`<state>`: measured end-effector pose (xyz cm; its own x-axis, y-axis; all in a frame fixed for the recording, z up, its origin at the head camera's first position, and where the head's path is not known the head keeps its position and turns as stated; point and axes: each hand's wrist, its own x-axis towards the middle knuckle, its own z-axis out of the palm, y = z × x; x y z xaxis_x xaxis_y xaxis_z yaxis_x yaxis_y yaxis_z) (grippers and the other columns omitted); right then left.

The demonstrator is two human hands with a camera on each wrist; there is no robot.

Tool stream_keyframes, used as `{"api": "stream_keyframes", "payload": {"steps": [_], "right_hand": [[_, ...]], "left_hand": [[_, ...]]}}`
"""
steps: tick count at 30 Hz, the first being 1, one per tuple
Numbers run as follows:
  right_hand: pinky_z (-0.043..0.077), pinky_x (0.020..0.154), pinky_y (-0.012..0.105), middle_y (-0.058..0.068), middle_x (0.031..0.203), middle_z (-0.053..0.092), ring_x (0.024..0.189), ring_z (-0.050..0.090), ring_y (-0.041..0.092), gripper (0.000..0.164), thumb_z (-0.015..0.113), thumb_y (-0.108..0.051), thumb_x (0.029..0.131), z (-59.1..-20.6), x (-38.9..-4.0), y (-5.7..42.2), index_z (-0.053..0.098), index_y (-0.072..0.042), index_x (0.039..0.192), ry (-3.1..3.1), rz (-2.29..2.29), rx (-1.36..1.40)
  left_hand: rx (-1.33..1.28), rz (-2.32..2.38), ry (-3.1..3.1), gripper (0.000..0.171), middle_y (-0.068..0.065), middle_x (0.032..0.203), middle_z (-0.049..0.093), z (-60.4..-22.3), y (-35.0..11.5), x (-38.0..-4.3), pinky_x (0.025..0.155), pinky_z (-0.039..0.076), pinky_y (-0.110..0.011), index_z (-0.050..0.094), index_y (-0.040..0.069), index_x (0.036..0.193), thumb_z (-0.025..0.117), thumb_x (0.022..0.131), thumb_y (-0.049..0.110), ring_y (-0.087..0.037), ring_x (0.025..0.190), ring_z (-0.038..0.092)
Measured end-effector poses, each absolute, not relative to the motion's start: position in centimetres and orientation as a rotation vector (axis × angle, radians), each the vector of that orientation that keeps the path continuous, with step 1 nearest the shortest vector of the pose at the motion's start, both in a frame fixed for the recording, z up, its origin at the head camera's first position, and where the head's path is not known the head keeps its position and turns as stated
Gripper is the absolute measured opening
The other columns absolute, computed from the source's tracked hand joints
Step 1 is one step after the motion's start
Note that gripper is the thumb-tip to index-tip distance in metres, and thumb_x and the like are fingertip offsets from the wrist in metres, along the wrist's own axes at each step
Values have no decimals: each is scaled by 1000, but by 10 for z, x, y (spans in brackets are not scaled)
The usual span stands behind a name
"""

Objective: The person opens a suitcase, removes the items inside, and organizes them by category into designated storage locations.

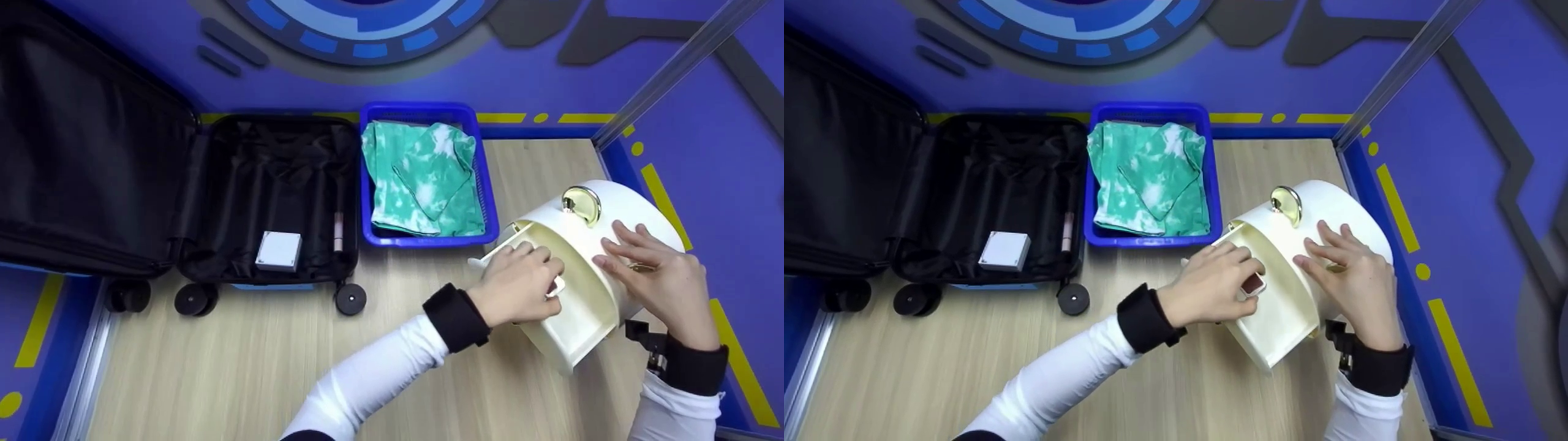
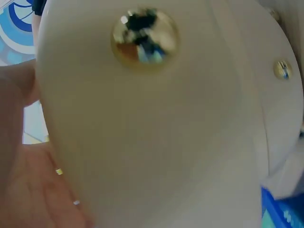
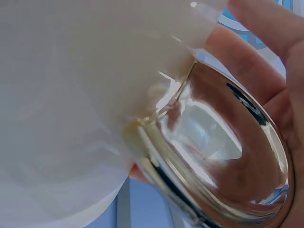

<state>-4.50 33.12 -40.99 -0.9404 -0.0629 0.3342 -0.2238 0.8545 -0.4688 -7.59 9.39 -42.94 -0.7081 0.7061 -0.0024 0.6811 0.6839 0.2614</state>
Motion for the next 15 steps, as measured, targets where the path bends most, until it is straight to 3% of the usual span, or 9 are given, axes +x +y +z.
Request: {"api": "stream_keyframes", "payload": {"steps": [6, 10, 15], "right_hand": [[34, 87, -3, 7, 131, 70, 131, 58, 34, 36, 93, -18, 77, -411, -45, 331, 82, -11, 111, -2722, 749, 201], [34, 87, -3, 8, 131, 70, 131, 58, 34, 36, 93, -18, 77, -411, -44, 331, 82, -11, 111, -2725, 747, 197], [33, 90, -2, 8, 131, 71, 131, 58, 34, 37, 93, -17, 77, -409, -46, 331, 82, -11, 111, -2721, 749, 200]], "left_hand": [[968, 226, 2675, 28, 14, 107, 64, -426, 118, -78, 89, 40, -32, 69, 35, 110, 69, 89, 53, -11, 102, 52], [882, 136, 2626, 22, 14, 108, 65, -424, 131, -80, 94, 39, -36, 70, 38, 107, 72, 87, 47, -12, 103, 54], [877, 24, 2619, 32, 12, 117, 60, -422, 141, -82, 92, 40, -36, 72, 39, 118, 76, 86, 44, -13, 106, 54]]}}
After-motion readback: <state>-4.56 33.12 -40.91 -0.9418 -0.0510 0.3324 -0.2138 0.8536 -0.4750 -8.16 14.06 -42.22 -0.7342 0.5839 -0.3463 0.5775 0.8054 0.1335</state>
